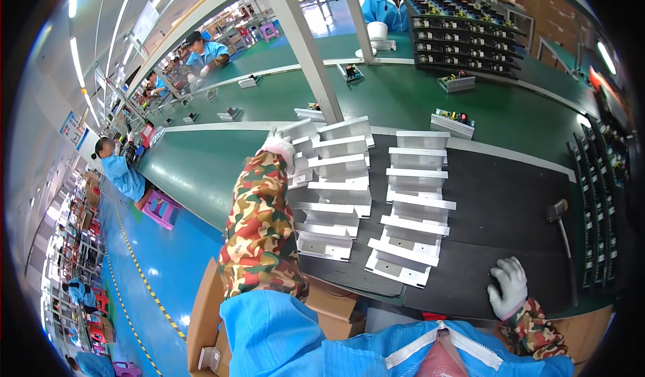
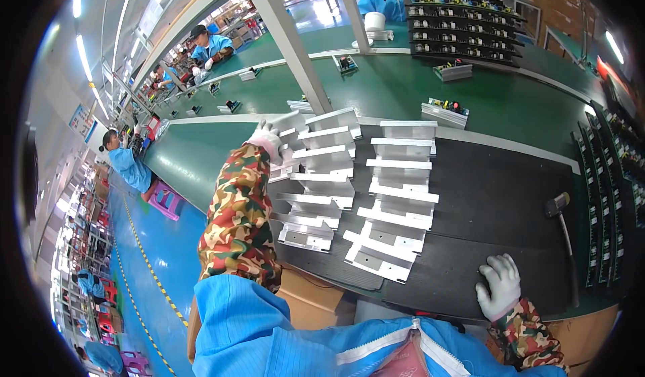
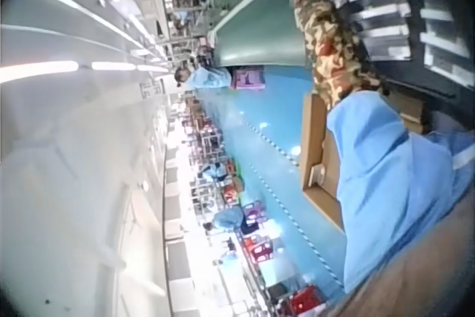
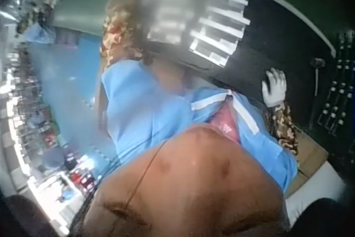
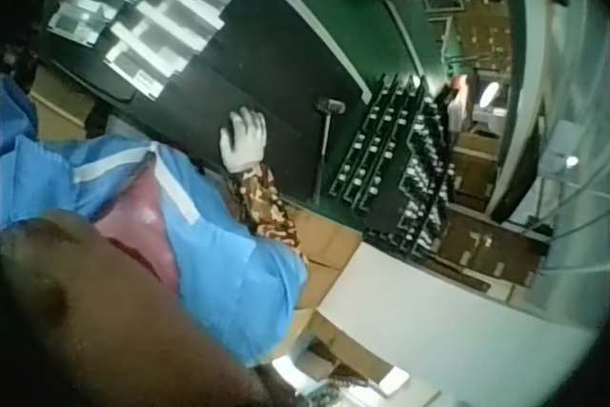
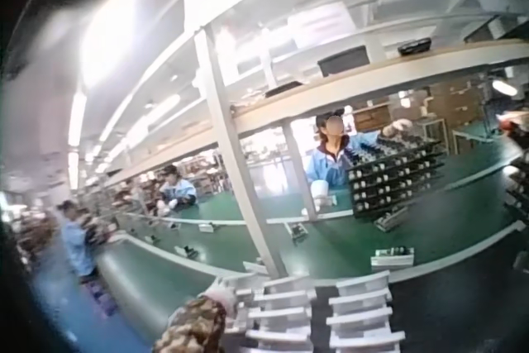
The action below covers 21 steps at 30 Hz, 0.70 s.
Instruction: Assembling electronic circuit boards and organizing them into boxes on a manufacturing line.
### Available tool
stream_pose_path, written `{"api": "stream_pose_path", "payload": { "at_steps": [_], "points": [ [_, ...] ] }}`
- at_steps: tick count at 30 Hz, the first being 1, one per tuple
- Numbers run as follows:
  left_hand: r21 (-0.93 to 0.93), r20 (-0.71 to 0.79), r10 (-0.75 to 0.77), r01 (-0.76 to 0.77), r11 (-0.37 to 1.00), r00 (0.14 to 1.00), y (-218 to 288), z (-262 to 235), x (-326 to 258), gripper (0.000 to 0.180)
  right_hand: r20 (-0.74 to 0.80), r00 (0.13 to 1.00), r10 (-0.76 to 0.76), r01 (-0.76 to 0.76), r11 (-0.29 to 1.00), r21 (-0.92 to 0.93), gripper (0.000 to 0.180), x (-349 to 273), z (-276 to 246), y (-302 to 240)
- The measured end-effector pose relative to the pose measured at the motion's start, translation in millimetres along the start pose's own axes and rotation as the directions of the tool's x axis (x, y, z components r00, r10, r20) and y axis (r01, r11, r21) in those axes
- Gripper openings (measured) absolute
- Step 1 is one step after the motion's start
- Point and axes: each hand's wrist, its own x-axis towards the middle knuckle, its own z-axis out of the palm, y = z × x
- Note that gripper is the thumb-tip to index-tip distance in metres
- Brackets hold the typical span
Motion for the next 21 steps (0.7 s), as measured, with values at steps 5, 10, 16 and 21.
{"api": "stream_pose_path", "payload": {
  "at_steps": [5, 10, 16, 21],
  "points": [
    [-0.068, -0.221, -0.012, -0.003, 0.998, 0.975, -15.8, 35.5, -19.8, 0.061, 0.044, 0.999, -0.010, 0.010, 1.000, 0.000, 0.034, 3.9, 3.5, 1.0],
    [-0.386, -0.645, -0.197, -0.093, 0.918, 0.738, -37.3, 44.6, -128.6, 0.055, 0.046, 0.999, 0.029, -0.026, 0.998, -0.050, 0.036, 1.1, 2.2, -0.5],
    [-0.810, -0.498, -0.629, -0.061, 0.584, 0.597, -78.4, 158.2, -246.7, 0.058, 0.068, 0.998, 0.017, -0.012, 0.997, -0.073, 0.035, 3.3, 6.6, -0.5],
    [-0.922, -0.387, -0.708, -0.236, 0.306, 0.591, -75.0, 167.4, -229.9, 0.051, 0.073, 0.997, 0.019, -0.014, 0.997, -0.079, 0.035, 1.4, 5.5, 1.2]
  ]
}}
